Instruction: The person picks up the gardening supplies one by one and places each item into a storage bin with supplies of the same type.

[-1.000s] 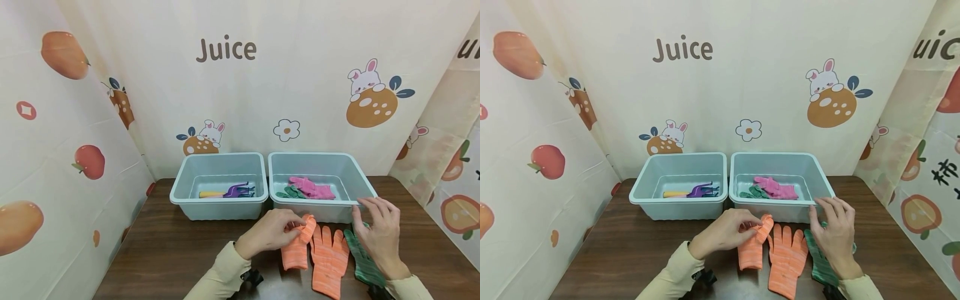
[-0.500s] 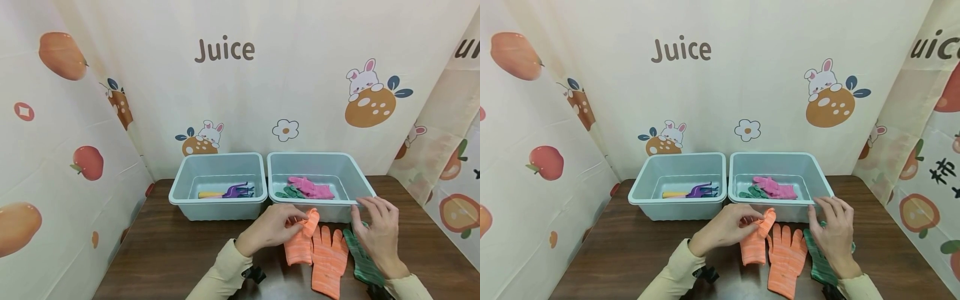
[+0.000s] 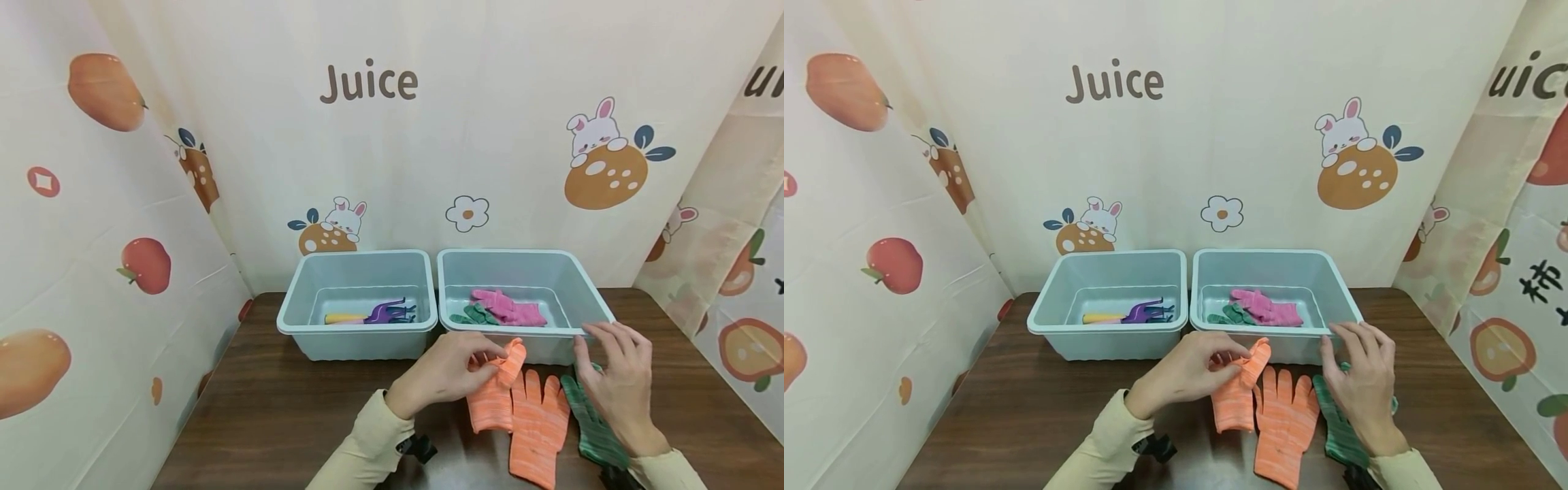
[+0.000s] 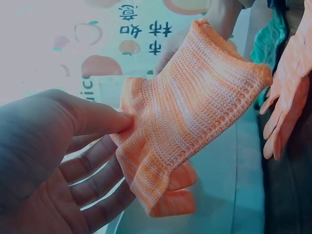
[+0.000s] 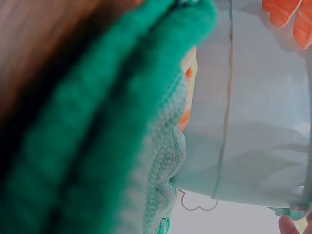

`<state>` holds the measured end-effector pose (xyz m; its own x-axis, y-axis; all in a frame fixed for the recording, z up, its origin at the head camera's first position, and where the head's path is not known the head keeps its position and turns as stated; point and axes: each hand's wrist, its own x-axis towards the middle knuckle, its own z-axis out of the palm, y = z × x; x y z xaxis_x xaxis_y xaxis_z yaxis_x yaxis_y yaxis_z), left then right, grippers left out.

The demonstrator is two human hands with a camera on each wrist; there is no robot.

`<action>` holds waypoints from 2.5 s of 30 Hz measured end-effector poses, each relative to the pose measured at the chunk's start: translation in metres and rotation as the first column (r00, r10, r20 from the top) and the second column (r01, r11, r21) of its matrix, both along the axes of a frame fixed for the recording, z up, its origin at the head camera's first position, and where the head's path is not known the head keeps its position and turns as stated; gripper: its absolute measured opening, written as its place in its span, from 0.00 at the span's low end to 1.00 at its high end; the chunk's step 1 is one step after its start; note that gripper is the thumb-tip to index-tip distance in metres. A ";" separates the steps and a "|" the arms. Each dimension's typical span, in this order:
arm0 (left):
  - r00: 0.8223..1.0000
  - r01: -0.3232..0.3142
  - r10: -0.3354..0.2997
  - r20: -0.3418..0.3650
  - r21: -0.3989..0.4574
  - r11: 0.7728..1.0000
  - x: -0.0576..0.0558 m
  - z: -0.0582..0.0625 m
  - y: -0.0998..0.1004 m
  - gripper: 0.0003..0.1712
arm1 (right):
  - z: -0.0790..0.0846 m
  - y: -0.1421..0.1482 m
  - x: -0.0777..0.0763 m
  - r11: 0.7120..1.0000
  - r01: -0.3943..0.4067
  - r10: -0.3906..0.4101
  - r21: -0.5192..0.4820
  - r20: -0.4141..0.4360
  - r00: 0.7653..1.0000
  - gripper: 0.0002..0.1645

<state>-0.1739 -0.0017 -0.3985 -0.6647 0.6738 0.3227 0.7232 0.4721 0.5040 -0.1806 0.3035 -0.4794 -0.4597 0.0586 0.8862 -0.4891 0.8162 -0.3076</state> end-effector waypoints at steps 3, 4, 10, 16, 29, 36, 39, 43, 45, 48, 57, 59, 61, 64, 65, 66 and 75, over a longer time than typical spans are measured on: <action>1.000 0.002 -0.002 -0.008 0.003 1.000 0.001 0.001 0.000 0.13 | 0.000 0.000 0.000 1.000 0.001 -0.001 0.003 -0.001 1.000 0.35; 1.000 0.003 -0.003 -0.009 0.004 1.000 0.001 0.002 0.001 0.12 | 0.000 0.000 0.000 1.000 0.001 -0.001 0.004 -0.001 1.000 0.35; 1.000 0.006 -0.006 -0.017 0.013 1.000 0.002 0.004 0.002 0.12 | -0.001 0.001 0.000 1.000 -0.002 0.002 0.004 0.001 1.000 0.35; 1.000 0.001 0.000 -0.016 0.037 0.999 0.002 0.007 0.001 0.12 | -0.001 0.001 -0.001 1.000 -0.003 0.003 0.004 -0.002 1.000 0.33; 1.000 0.008 -0.007 -0.009 0.096 0.995 0.002 0.009 -0.001 0.12 | -0.001 0.001 0.000 1.000 0.001 -0.001 0.000 0.005 1.000 0.34; 0.999 -0.009 0.013 -0.041 0.097 0.995 0.002 0.011 -0.003 0.12 | 0.000 0.001 0.000 1.000 0.004 -0.004 -0.002 0.016 1.000 0.34; 0.999 -0.019 0.024 -0.043 0.106 0.994 0.002 0.013 -0.005 0.12 | 0.000 0.001 0.000 1.000 0.003 -0.003 0.002 0.009 1.000 0.35; 0.999 -0.018 0.022 -0.030 0.130 0.991 0.003 0.015 -0.006 0.13 | -0.001 0.001 0.000 1.000 0.004 -0.004 0.003 0.004 1.000 0.36; 1.000 -0.018 0.020 -0.015 0.147 0.989 0.003 0.017 -0.007 0.13 | -0.001 0.001 0.000 1.000 0.005 -0.005 0.001 0.004 1.000 0.36; 1.000 -0.020 0.020 0.005 0.162 0.987 0.004 0.019 -0.008 0.13 | -0.001 0.000 0.000 1.000 0.005 -0.005 -0.002 0.003 1.000 0.36; 1.000 -0.028 0.025 0.019 0.179 0.984 0.003 0.021 -0.009 0.13 | -0.001 -0.001 0.002 1.000 0.000 0.000 -0.006 -0.008 1.000 0.33; 0.999 -0.028 0.025 0.019 0.185 0.982 0.002 0.022 -0.010 0.13 | -0.001 -0.001 0.002 1.000 -0.001 0.001 -0.008 -0.008 1.000 0.33; 0.999 -0.028 0.024 0.025 0.199 0.980 0.002 0.023 -0.010 0.13 | 0.000 -0.001 0.002 1.000 -0.002 0.002 -0.008 -0.006 1.000 0.33; 0.999 -0.026 0.018 0.035 0.224 0.974 0.001 0.024 -0.011 0.13 | 0.000 -0.001 0.001 1.000 -0.002 0.002 -0.007 -0.001 1.000 0.33; 0.999 -0.024 0.016 0.037 0.229 0.973 0.001 0.024 -0.011 0.13 | 0.000 -0.001 0.001 1.000 -0.002 0.002 -0.007 0.000 1.000 0.33; 0.999 -0.022 0.014 0.038 0.234 0.972 0.001 0.025 -0.012 0.13 | 0.000 -0.001 0.001 1.000 -0.003 0.003 -0.006 0.000 1.000 0.33; 1.000 -0.023 0.019 0.016 0.262 0.965 -0.003 0.029 -0.016 0.14 | 0.000 -0.001 0.001 1.000 -0.007 0.007 0.002 -0.014 1.000 0.32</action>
<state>-0.1773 -0.0174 -0.3694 -0.6834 0.5526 0.4771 0.7069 0.3373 0.6217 -0.1797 0.3024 -0.4793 -0.4472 0.0537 0.8928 -0.4993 0.8132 -0.2990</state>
